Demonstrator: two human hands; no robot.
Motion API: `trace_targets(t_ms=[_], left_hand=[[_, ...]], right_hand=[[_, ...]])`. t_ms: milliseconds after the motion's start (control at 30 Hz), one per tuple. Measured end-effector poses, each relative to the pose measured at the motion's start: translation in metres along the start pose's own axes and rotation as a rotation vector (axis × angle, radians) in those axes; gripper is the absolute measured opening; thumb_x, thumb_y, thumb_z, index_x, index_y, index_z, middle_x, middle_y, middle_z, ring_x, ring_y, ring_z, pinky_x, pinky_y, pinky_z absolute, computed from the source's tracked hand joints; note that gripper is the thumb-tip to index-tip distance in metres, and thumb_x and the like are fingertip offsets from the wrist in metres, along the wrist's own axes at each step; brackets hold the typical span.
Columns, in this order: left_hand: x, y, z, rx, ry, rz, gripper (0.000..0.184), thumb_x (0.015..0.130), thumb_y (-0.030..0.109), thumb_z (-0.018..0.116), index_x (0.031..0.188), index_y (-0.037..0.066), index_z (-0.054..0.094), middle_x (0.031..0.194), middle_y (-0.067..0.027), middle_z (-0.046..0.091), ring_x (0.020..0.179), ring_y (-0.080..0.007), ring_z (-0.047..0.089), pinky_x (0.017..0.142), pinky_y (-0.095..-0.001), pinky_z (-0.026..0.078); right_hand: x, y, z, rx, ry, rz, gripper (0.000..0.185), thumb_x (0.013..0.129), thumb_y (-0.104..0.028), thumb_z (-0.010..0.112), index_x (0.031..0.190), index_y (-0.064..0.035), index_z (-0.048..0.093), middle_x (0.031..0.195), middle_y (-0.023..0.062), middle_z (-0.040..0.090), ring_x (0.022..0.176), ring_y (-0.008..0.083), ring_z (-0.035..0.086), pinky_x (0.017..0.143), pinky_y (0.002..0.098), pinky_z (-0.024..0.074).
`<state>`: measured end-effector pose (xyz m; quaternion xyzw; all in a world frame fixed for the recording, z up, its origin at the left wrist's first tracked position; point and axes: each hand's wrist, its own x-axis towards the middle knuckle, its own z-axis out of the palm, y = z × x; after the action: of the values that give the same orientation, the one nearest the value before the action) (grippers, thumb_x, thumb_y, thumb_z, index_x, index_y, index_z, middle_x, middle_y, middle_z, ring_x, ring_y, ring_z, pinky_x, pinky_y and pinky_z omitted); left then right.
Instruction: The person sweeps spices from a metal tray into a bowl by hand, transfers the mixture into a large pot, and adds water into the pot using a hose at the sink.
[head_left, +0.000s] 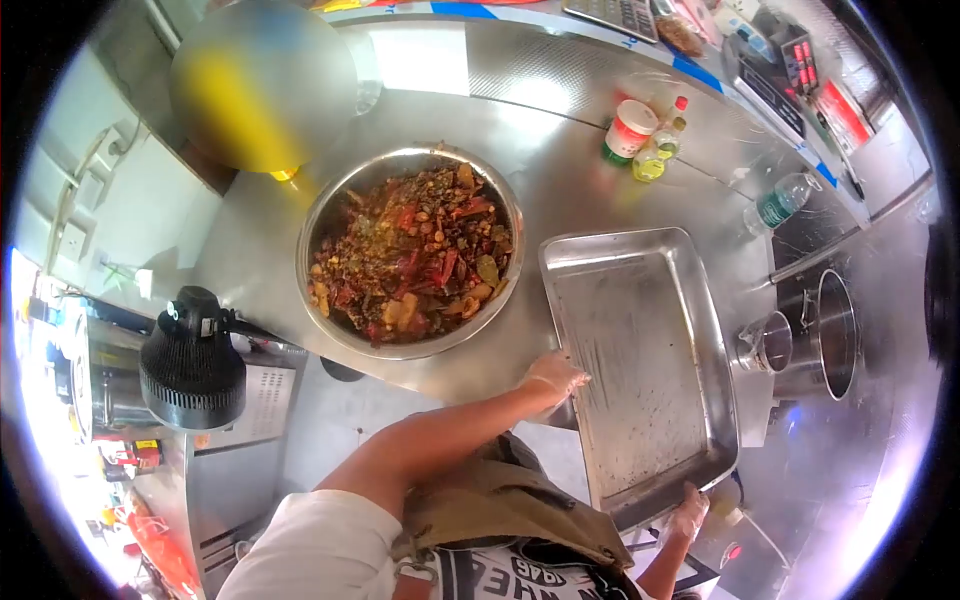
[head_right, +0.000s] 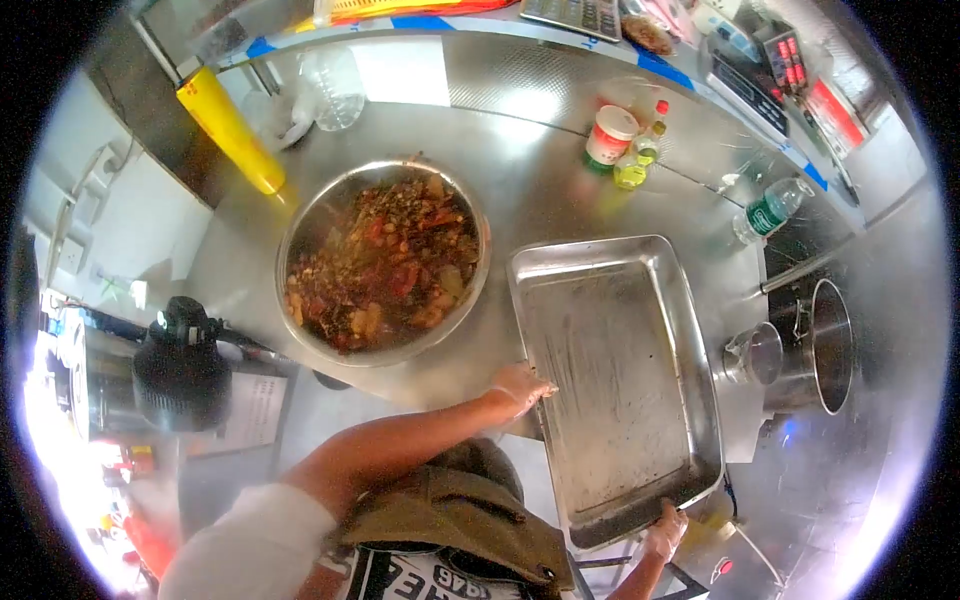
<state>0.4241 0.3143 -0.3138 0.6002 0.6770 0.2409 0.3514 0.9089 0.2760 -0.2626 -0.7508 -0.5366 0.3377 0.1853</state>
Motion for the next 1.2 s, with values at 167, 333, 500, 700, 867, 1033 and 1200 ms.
trace_targets(t_ms=[167, 333, 500, 700, 867, 1033, 1200], left_hand=[[-0.018, 0.029, -0.078, -0.225, -0.238, -0.26, 0.022, 0.086, 0.029, 0.065, 0.098, 0.013, 0.075, 0.091, -0.0117, 0.072, 0.084, -0.0303, 0.07, 0.077, -0.0409, 0.054], [-0.061, 0.033, -0.157, -0.136, -0.411, -0.116, 0.03, 0.087, 0.029, 0.065, 0.11, 0.01, 0.068, 0.094, -0.0136, 0.071, 0.085, -0.0328, 0.069, 0.079, -0.0415, 0.054], [-0.175, -0.034, -0.262, -0.025, 0.208, 0.062, 0.057, 0.088, 0.038, 0.069, 0.132, 0.004, 0.053, 0.114, -0.0203, 0.064, 0.104, -0.033, 0.064, 0.087, -0.0446, 0.053], [-0.216, -0.085, -0.3, 0.473, 0.611, -0.29, 0.08, 0.084, 0.049, 0.062, 0.146, 0.001, 0.043, 0.137, -0.0332, 0.049, 0.134, -0.0522, 0.037, 0.115, -0.0603, 0.022], [-0.196, -0.1, -0.282, 0.51, 0.608, -0.279, 0.089, 0.088, 0.052, 0.059, 0.155, 0.005, 0.026, 0.149, -0.0352, 0.036, 0.142, -0.0551, 0.024, 0.117, -0.0652, 0.009], [-0.16, -0.096, -0.293, 0.503, 0.292, -0.62, 0.092, 0.086, 0.05, 0.062, 0.156, 0.005, 0.024, 0.154, -0.0363, 0.026, 0.143, -0.0534, 0.025, 0.117, -0.0644, 0.01], [-0.133, -0.124, -0.302, 0.425, 0.193, -0.646, 0.098, 0.084, 0.049, 0.064, 0.155, -0.003, 0.021, 0.154, -0.0375, 0.024, 0.143, -0.0546, 0.023, 0.114, -0.0655, 0.018]], right_hand=[[0.003, 0.007, 0.013, -0.085, -0.009, 0.117, 0.038, 0.09, -0.029, 0.062, 0.118, -0.0036, 0.065, 0.106, 0.0226, 0.06, 0.098, 0.0366, 0.059, 0.083, 0.0433, 0.0468], [-0.018, -0.092, 0.006, -0.622, 0.105, 0.257, 0.06, 0.093, -0.052, 0.058, 0.095, 0.008, 0.065, 0.084, 0.0235, 0.062, 0.083, 0.0348, 0.063, 0.073, 0.0487, 0.0467], [-0.03, -0.226, 0.044, -0.505, 0.343, -0.231, 0.04, 0.096, -0.038, 0.058, 0.087, 0.001, 0.061, 0.08, 0.0188, 0.062, 0.073, 0.0299, 0.058, 0.072, 0.044, 0.0465], [-0.075, -0.454, 0.253, -0.469, -0.239, -1.196, 0.024, 0.091, -0.011, 0.059, 0.114, -0.0085, 0.062, 0.101, 0.0034, 0.062, 0.086, 0.0198, 0.062, 0.077, 0.0385, 0.0535], [-0.099, -0.621, 0.387, -0.554, -0.413, -1.095, 0.045, 0.091, -0.048, 0.064, 0.098, -0.0033, 0.061, 0.091, 0.0216, 0.065, 0.09, 0.0383, 0.066, 0.077, 0.0493, 0.0508], [-0.072, -0.642, 0.441, -0.59, -0.626, -0.985, 0.034, 0.087, -0.033, 0.063, 0.093, 0.0004, 0.06, 0.087, 0.0207, 0.064, 0.086, 0.036, 0.065, 0.079, 0.0451, 0.0508], [-0.031, -0.658, 0.43, -0.317, -0.901, -0.889, 0.02, 0.084, -0.016, 0.062, 0.091, 0.002, 0.062, 0.088, 0.0206, 0.065, 0.082, 0.0334, 0.063, 0.082, 0.0451, 0.0501]])
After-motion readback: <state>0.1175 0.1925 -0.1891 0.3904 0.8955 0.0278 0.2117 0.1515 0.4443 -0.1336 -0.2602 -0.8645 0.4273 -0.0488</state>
